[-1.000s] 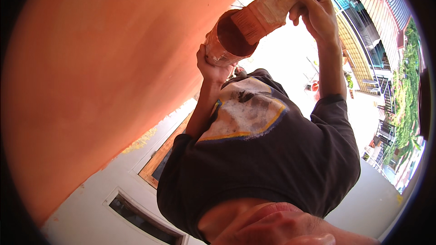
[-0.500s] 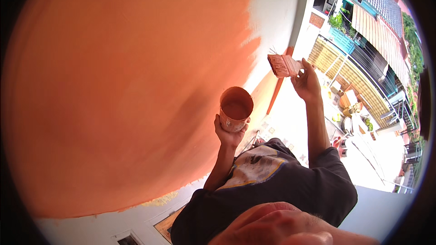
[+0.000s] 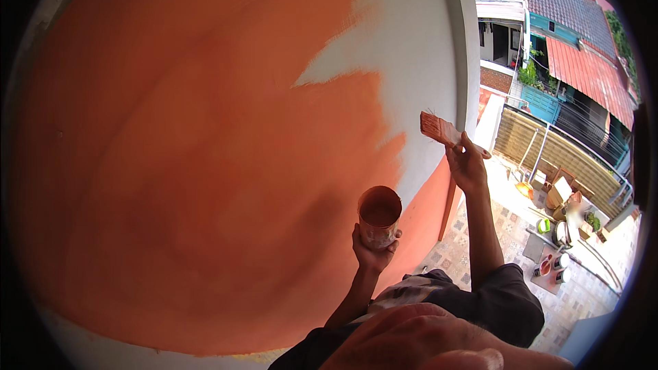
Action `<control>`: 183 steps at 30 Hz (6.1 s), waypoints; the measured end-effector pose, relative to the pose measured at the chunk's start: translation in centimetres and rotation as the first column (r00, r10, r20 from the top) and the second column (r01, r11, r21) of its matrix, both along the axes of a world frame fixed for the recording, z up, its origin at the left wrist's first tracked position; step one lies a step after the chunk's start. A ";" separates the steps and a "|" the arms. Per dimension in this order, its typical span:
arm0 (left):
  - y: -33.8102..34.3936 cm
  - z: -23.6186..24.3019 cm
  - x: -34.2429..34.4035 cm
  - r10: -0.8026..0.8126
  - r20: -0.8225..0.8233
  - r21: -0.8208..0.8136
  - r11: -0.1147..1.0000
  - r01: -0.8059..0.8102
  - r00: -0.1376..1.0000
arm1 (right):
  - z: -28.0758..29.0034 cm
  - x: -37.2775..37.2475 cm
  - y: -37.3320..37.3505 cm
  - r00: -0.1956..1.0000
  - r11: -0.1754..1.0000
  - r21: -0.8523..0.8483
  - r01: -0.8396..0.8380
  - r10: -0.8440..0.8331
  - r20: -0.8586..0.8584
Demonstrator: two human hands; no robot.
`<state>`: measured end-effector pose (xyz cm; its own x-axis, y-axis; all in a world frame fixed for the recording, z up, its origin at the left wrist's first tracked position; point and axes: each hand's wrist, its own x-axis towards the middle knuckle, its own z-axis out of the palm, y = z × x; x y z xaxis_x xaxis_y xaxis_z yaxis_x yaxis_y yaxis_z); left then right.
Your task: The person paints a ceiling with orange paint using a brush and a small paint can. They repeatedly dip the brush into the can and apply paint in broad strokes across the ceiling surface.
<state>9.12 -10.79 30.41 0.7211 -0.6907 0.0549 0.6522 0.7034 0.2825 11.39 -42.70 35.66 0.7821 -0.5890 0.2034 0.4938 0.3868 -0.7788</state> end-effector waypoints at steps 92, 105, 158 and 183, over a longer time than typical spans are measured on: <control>-3.4 5.1 -2.6 0.014 0.026 -0.110 0.994 -0.011 1.000 | 49.7 2.1 9.3 0.518 0.400 -0.518 0.756 0.119 0.847; -2.4 3.2 -1.8 0.002 0.051 -0.210 0.978 0.009 0.999 | 49.6 5.0 -5.0 0.568 0.396 -0.424 0.815 -0.398 0.720; -1.6 1.4 -2.2 0.146 0.034 -0.144 0.980 -0.139 0.989 | 51.7 7.2 0.3 0.522 0.442 -0.291 0.849 -0.614 0.592; -1.5 0.7 -1.5 0.038 0.069 -0.275 0.961 -0.018 0.997 | 51.6 5.4 4.0 0.413 0.318 -0.320 0.892 -0.289 0.864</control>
<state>7.65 -12.29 31.13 0.7267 -0.6215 0.2926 0.6160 0.7781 0.1228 16.79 -38.68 87.29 -0.2399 -0.2296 0.9433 0.6910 -0.7229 -0.0002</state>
